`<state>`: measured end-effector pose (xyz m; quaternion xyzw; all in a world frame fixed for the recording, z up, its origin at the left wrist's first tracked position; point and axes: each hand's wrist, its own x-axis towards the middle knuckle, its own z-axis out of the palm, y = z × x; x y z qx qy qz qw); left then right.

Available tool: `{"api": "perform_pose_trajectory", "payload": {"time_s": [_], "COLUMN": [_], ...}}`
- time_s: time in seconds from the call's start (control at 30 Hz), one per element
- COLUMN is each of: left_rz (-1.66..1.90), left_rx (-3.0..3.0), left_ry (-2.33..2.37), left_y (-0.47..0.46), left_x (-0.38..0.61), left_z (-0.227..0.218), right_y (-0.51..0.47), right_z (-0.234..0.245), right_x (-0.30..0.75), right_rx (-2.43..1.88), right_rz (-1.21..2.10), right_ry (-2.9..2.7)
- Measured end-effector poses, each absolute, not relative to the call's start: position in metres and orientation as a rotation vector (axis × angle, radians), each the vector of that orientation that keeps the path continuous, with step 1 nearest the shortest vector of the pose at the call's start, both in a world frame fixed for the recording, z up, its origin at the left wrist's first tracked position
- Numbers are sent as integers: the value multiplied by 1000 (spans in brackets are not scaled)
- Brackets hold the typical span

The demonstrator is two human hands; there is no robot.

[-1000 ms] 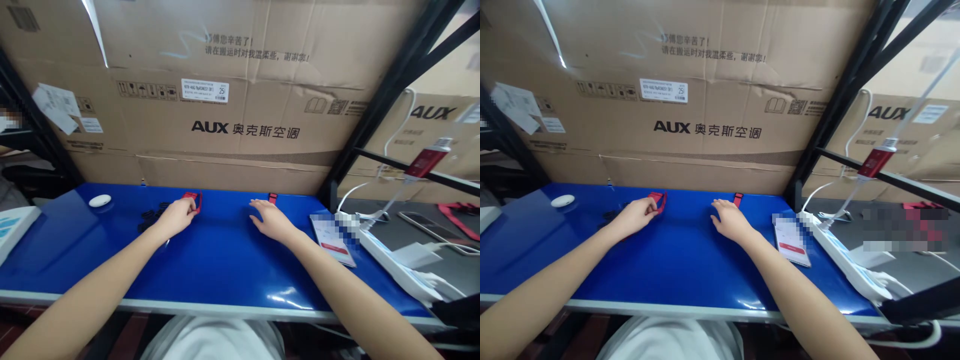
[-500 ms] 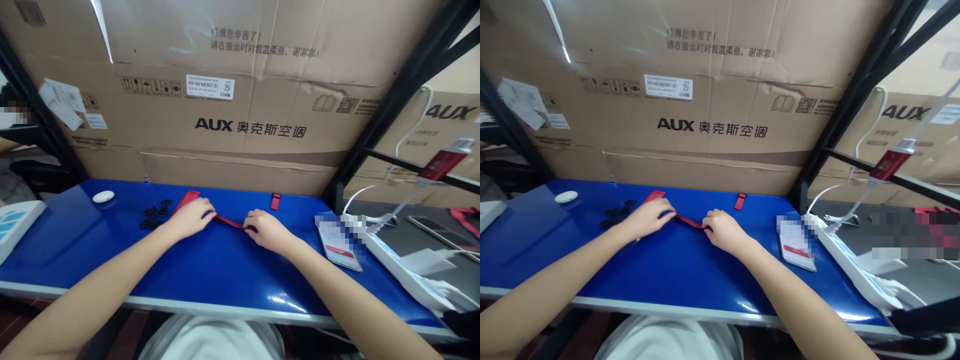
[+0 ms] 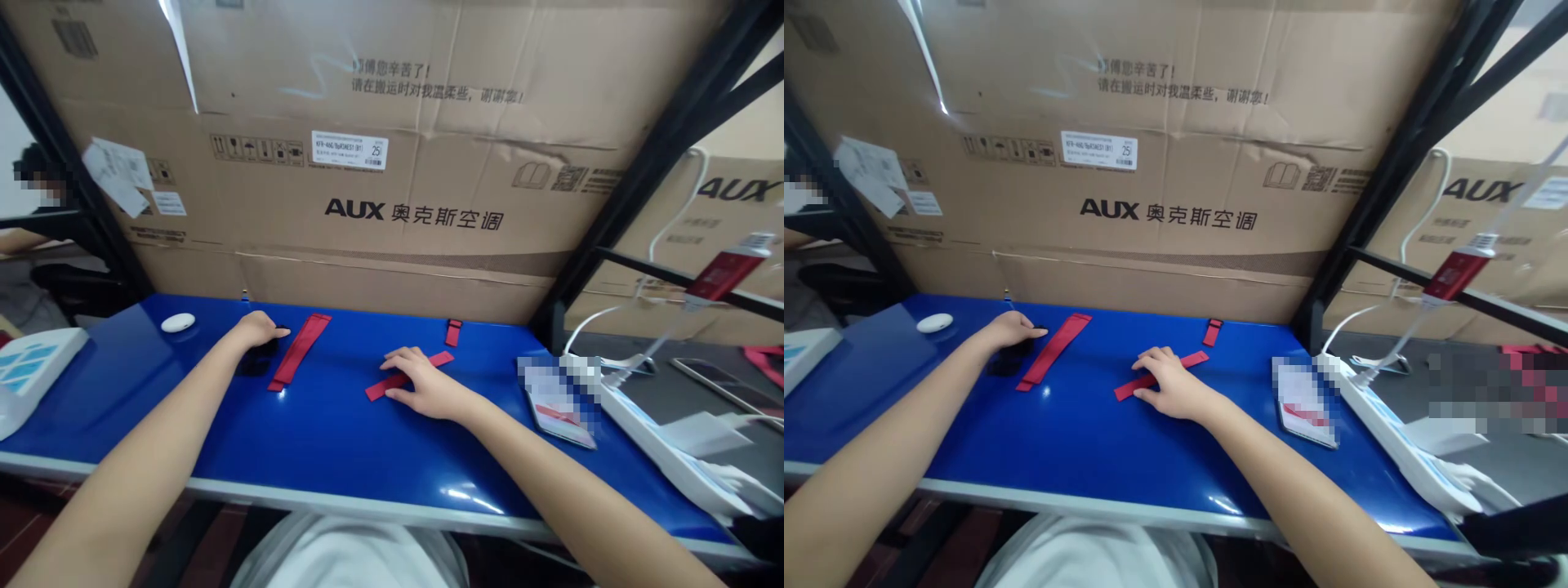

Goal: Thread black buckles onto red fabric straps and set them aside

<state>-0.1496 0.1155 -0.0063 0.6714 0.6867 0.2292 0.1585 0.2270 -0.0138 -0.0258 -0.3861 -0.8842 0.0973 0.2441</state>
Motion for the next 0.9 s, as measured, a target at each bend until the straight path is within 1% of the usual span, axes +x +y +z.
{"api": "perform_pose_trajectory", "payload": {"time_s": [0.07,0.1,0.2,0.27,0.4,0.53,0.77,0.9], "left_rz": [612,655,956,1047,975,885,800,827], "left_rx": [1909,1913,1925,1881,1686,1659,1516,1447], "left_ry": [2003,2008,1853,1640,1107,844,752,767], "left_y": [118,119,117,107,68,33,20,18], "left_x": [-149,-147,-133,-114,-62,-19,2,9], "left_z": [-9,-11,-14,-12,-2,1,-12,-16], "right_y": [-12,-12,-10,-8,-6,-7,-10,-9], "right_z": [-29,-30,-31,-29,-25,-21,-19,-25], "right_x": [224,223,224,225,224,220,217,215], "right_rx": [-1044,-1068,-1145,-1126,-1070,-1074,-935,-924], "right_rz": [380,425,598,698,737,826,695,812], "right_ry": [-2392,-2370,-2281,-2221,-2092,-2004,-2071,-1949]}}
